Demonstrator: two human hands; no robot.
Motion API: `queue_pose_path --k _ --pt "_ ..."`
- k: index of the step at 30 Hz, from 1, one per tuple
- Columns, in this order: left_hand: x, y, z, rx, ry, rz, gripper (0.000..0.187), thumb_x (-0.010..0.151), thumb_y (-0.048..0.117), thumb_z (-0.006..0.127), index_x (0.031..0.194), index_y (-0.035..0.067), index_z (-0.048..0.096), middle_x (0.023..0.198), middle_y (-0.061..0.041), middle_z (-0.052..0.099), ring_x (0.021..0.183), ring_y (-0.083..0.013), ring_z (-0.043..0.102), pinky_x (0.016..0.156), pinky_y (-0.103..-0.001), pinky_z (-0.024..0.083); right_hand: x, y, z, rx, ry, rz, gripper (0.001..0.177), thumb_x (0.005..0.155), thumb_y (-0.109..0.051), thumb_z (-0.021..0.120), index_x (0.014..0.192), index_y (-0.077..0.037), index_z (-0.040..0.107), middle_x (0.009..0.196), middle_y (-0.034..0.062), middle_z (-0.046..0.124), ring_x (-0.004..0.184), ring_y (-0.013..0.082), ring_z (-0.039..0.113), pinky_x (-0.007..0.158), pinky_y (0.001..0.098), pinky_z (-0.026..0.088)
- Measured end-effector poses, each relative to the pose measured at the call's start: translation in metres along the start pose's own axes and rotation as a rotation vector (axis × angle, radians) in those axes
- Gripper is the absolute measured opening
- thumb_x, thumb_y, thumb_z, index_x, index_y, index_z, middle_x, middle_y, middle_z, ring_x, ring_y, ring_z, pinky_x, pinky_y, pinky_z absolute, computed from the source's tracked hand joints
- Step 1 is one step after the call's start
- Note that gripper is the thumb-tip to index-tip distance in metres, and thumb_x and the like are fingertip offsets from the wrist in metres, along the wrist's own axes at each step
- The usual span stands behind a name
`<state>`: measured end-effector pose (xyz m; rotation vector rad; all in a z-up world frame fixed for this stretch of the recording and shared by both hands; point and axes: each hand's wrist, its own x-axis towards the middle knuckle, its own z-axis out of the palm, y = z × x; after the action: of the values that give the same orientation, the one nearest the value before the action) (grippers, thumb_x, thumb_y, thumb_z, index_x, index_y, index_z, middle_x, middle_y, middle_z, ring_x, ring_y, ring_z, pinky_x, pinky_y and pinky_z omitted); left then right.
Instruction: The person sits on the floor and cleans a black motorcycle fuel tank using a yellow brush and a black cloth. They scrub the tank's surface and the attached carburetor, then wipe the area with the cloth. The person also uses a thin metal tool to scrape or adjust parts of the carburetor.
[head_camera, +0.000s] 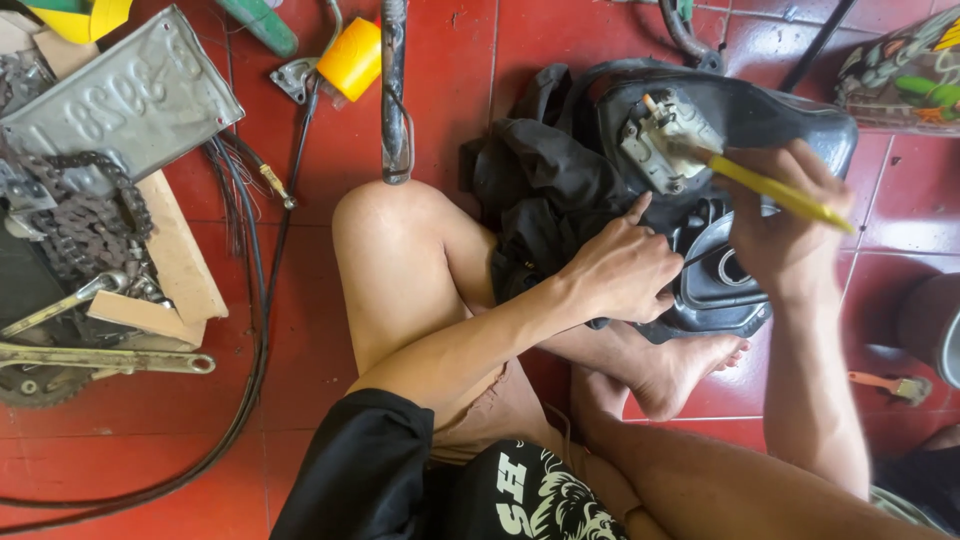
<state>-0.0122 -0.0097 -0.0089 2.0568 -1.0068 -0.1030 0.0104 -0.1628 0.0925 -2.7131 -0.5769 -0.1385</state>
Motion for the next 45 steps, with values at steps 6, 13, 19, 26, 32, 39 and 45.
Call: queue_pose_path --k 6,13,19,26,32,39,45 --pt "-0.003 -0.001 0.000 -0.010 0.019 -0.003 0.023 0.067 0.024 0.077 0.061 0.003 0.073 0.056 -0.016 0.069 0.044 -0.0299 0.066 0.120 -0.061 0.036 -0.004 0.000 -0.012 -0.044 -0.083 0.019 0.013 0.099 0.016 0.081 0.107 0.010 0.073 0.094 0.0150 0.065 0.063 0.0202 0.050 0.055 0.0330 0.038" --pt "-0.003 -0.002 0.001 -0.018 0.047 0.014 0.021 0.066 0.021 0.076 0.059 0.002 0.071 0.052 -0.014 0.067 0.039 -0.0270 0.062 0.120 -0.060 0.036 -0.009 0.014 -0.003 0.039 -0.103 0.043 0.019 0.094 0.021 0.073 0.108 0.009 0.072 0.094 0.0156 0.062 0.067 0.0220 0.049 0.056 0.0342 0.037" --pt "-0.002 0.000 -0.002 -0.044 0.036 0.010 0.018 0.066 0.018 0.073 0.059 0.001 0.071 0.054 -0.015 0.069 0.043 -0.0278 0.065 0.119 -0.061 0.036 -0.030 0.030 -0.008 0.178 0.090 0.117 0.021 0.097 0.028 0.070 0.112 0.014 0.069 0.099 0.0199 0.065 0.079 0.0246 0.050 0.073 0.0355 0.040" --pt "-0.001 -0.001 -0.002 -0.043 0.077 0.032 0.017 0.066 0.017 0.071 0.058 0.002 0.069 0.051 -0.014 0.065 0.042 -0.0276 0.061 0.116 -0.064 0.038 -0.027 0.098 -0.008 0.125 0.160 0.108 0.022 0.103 0.029 0.077 0.119 0.017 0.069 0.100 0.0222 0.067 0.076 0.0235 0.050 0.068 0.0337 0.040" --pt "0.000 -0.001 -0.004 -0.021 0.016 0.032 0.019 0.067 0.020 0.072 0.061 0.001 0.071 0.053 -0.013 0.066 0.042 -0.0270 0.062 0.118 -0.063 0.037 -0.005 0.075 0.016 0.276 0.107 0.147 0.023 0.099 0.020 0.071 0.119 0.015 0.062 0.102 0.0205 0.060 0.083 0.0254 0.053 0.077 0.0355 0.046" --pt "0.002 -0.001 -0.006 -0.051 0.030 0.032 0.017 0.067 0.014 0.069 0.057 0.001 0.070 0.049 -0.013 0.065 0.040 -0.0258 0.061 0.119 -0.066 0.033 0.023 0.078 0.018 0.367 0.159 0.087 0.012 0.111 0.016 0.067 0.119 0.016 0.058 0.100 0.0187 0.056 0.075 0.0207 0.046 0.066 0.0312 0.037" --pt "0.002 0.001 -0.003 -0.066 0.026 0.031 0.016 0.067 0.015 0.071 0.059 0.001 0.071 0.050 -0.012 0.065 0.041 -0.0254 0.061 0.118 -0.066 0.034 0.038 0.068 0.008 0.194 0.129 -0.017 0.008 0.111 0.020 0.070 0.118 0.021 0.065 0.092 0.0225 0.064 0.068 0.0236 0.048 0.064 0.0340 0.039"
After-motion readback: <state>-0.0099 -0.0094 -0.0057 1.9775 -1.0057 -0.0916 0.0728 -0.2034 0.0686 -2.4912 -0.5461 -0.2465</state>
